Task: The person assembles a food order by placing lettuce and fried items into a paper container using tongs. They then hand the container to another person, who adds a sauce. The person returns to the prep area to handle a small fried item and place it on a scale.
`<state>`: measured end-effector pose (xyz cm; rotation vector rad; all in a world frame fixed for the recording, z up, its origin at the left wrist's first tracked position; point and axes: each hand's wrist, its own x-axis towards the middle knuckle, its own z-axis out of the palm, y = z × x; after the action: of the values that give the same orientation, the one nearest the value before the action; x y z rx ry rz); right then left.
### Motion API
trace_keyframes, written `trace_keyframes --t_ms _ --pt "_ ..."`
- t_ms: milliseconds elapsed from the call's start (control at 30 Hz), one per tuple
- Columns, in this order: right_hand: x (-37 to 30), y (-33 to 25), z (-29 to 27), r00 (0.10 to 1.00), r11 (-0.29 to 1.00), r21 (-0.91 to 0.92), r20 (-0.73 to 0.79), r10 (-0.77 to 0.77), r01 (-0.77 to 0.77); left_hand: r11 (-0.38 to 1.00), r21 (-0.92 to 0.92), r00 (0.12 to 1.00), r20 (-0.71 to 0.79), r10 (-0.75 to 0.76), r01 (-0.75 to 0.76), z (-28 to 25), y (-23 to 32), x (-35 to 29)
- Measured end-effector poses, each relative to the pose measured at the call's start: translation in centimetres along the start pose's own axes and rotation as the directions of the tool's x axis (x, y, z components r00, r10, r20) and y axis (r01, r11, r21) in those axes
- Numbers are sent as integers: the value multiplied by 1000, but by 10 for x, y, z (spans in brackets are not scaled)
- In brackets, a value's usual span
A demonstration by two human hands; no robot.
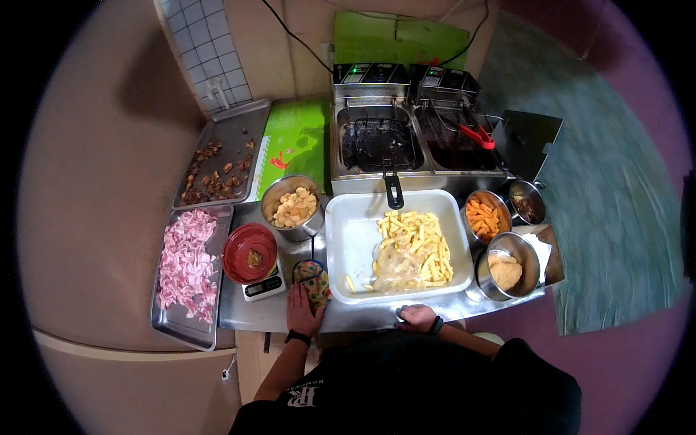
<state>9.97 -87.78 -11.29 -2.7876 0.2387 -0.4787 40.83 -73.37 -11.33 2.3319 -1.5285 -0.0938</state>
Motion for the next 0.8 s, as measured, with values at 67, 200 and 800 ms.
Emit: trace_keyframes --t_ms 67,200,800 --pt "-10 16 20 998 996 -56 7 -63 63 1000 20 1000 11 5 -5 -2 4 3" --pt "-22 26 43 997 997 56 55 56 -59 998 59 1000 14 -11 10 -5 6 4" --pt "-5 24 25 942 976 143 317 113 -165 999 38 999 -34 36 -34 -6 9 3"
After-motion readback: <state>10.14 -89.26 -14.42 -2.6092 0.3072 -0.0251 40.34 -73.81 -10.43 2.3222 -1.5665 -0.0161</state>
